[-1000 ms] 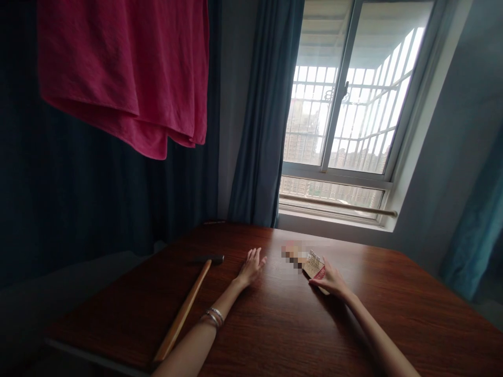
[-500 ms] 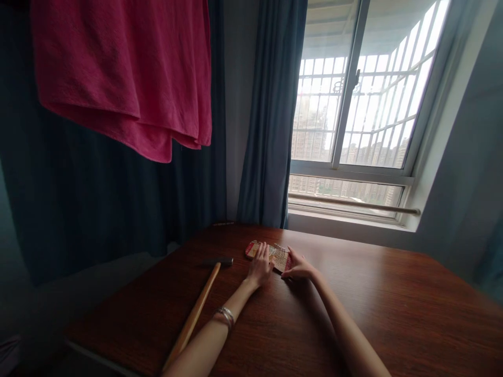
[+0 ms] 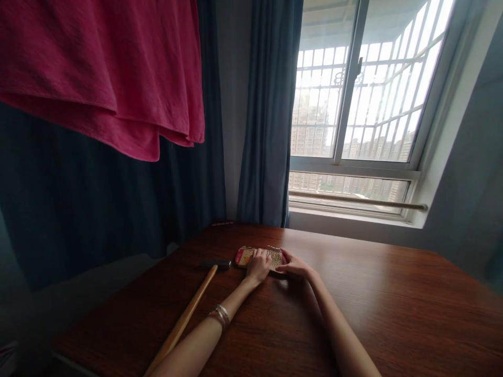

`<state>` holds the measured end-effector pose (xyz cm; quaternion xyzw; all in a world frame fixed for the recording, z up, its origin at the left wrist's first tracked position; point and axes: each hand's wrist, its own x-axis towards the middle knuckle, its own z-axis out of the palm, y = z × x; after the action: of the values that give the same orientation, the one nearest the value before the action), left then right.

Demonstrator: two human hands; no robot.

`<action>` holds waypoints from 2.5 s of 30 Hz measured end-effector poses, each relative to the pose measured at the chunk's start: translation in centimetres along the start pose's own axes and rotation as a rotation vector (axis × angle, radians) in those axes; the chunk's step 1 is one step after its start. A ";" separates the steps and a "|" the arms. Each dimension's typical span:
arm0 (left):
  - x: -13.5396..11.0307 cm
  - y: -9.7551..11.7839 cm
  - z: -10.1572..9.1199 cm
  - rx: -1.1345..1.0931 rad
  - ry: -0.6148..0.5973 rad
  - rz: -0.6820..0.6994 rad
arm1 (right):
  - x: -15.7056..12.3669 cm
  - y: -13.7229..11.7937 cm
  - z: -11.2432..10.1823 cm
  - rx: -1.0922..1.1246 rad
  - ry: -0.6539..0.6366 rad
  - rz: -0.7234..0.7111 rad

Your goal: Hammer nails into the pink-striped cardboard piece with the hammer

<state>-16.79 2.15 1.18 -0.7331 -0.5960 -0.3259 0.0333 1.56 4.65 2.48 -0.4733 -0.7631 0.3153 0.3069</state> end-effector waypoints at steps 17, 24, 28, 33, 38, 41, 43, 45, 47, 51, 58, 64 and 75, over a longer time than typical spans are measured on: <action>1.6 -1.6 1.3 0.045 0.017 -0.074 | -1.2 -0.9 1.9 -0.306 0.279 -0.185; 1.7 -1.2 0.9 0.016 0.026 -0.049 | 0.1 -0.9 3.4 -0.357 0.401 0.010; 1.5 -0.9 0.4 0.008 0.017 -0.024 | 0.2 -1.4 4.2 -0.377 0.430 0.070; 1.2 -0.7 -0.3 -0.004 0.006 0.009 | -0.3 -1.4 4.2 -0.380 0.420 0.046; 0.9 -0.7 -0.6 -0.022 0.002 0.019 | -0.4 -1.1 4.0 -0.384 0.408 0.001; 0.8 -0.8 -0.5 -0.028 0.011 0.034 | -0.5 -1.2 4.0 -0.394 0.412 -0.017; 0.8 -0.9 -0.5 -0.026 0.011 0.033 | -0.6 -1.2 4.0 -0.396 0.415 -0.029; 0.8 -0.9 -0.4 -0.026 0.009 0.031 | -0.6 -1.2 4.0 -0.392 0.418 -0.039; 0.8 -0.8 -0.4 -0.029 0.006 0.029 | -0.7 -1.2 3.9 -0.382 0.420 -0.042; 0.8 -0.8 -0.5 -0.035 0.011 0.033 | -0.6 -1.2 3.8 -0.347 0.427 -0.025; 0.9 -1.0 -0.5 -0.088 0.032 0.027 | -0.6 -1.6 3.4 -0.239 0.433 0.045; 1.8 -1.6 -0.9 -0.279 0.092 -0.122 | -0.5 -2.0 2.5 -0.140 0.389 0.089; 2.5 -2.1 -7.8 -0.396 -0.977 -0.150 | -0.6 -5.1 -1.4 -0.097 -0.378 0.137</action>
<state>-21.87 1.47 7.93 -0.7471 -0.5200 -0.0543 -0.4105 0.14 2.56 7.19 -0.4708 -0.7874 0.3815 0.1129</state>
